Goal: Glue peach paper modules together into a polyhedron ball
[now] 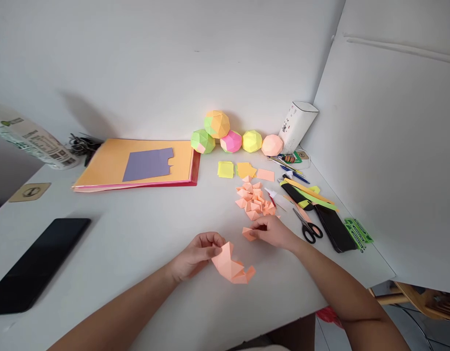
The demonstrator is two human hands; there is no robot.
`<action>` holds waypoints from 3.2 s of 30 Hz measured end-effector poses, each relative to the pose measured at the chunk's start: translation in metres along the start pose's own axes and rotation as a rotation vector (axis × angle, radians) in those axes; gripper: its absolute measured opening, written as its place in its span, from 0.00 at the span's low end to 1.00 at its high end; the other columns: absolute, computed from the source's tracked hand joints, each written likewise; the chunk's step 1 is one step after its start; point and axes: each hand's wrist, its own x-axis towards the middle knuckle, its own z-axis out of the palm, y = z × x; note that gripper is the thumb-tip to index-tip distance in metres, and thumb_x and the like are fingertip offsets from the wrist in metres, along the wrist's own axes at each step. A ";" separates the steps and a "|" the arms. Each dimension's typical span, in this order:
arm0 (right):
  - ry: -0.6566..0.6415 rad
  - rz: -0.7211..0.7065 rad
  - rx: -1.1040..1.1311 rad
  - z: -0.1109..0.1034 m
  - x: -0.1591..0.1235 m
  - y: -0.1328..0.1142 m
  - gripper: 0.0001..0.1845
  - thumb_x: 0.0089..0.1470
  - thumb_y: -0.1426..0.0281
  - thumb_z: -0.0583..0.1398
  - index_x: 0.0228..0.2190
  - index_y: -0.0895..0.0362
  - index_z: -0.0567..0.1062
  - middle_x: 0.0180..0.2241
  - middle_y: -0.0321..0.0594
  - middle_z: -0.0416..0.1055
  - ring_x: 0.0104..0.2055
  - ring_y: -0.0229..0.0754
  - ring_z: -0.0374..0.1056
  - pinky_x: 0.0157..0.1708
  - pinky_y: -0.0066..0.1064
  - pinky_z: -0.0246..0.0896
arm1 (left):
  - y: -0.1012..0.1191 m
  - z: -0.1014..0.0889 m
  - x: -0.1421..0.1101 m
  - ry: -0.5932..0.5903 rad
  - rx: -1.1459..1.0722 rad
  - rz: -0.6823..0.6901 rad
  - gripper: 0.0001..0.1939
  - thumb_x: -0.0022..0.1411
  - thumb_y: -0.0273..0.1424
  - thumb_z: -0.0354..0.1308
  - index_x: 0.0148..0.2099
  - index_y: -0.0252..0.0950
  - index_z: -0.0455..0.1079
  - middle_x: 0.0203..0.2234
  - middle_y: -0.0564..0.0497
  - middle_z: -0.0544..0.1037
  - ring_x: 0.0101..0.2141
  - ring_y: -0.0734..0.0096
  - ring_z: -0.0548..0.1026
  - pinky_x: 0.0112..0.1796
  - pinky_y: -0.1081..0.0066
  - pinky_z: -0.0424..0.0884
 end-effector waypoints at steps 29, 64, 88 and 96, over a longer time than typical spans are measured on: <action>0.898 -0.417 -0.030 -0.045 -0.036 -0.026 0.15 0.49 0.60 0.58 0.38 0.53 0.65 0.36 0.41 0.65 0.31 0.42 0.63 0.28 0.32 0.59 | 0.002 0.006 0.003 0.051 -0.122 0.006 0.13 0.49 0.27 0.63 0.20 0.34 0.62 0.20 0.52 0.74 0.25 0.68 0.74 0.27 0.70 0.67; 0.117 -0.261 0.482 -0.012 -0.018 -0.020 0.15 0.47 0.61 0.60 0.36 0.54 0.67 0.35 0.39 0.63 0.28 0.37 0.60 0.27 0.31 0.60 | 0.000 0.000 0.004 0.107 -0.254 0.007 0.12 0.47 0.28 0.63 0.19 0.34 0.62 0.17 0.54 0.71 0.21 0.74 0.67 0.23 0.74 0.60; -0.016 -0.273 0.413 -0.010 -0.014 -0.016 0.15 0.44 0.63 0.60 0.36 0.55 0.67 0.34 0.39 0.60 0.32 0.39 0.59 0.28 0.29 0.57 | -0.001 -0.002 0.004 0.118 -0.257 0.006 0.11 0.47 0.28 0.63 0.19 0.34 0.65 0.19 0.52 0.74 0.21 0.73 0.69 0.24 0.73 0.62; 0.016 -0.277 0.416 -0.010 -0.014 -0.016 0.16 0.45 0.62 0.60 0.36 0.54 0.67 0.36 0.40 0.61 0.32 0.40 0.59 0.29 0.30 0.58 | -0.002 -0.002 0.005 0.127 -0.258 0.009 0.11 0.47 0.28 0.63 0.19 0.34 0.64 0.17 0.54 0.71 0.20 0.75 0.66 0.23 0.74 0.61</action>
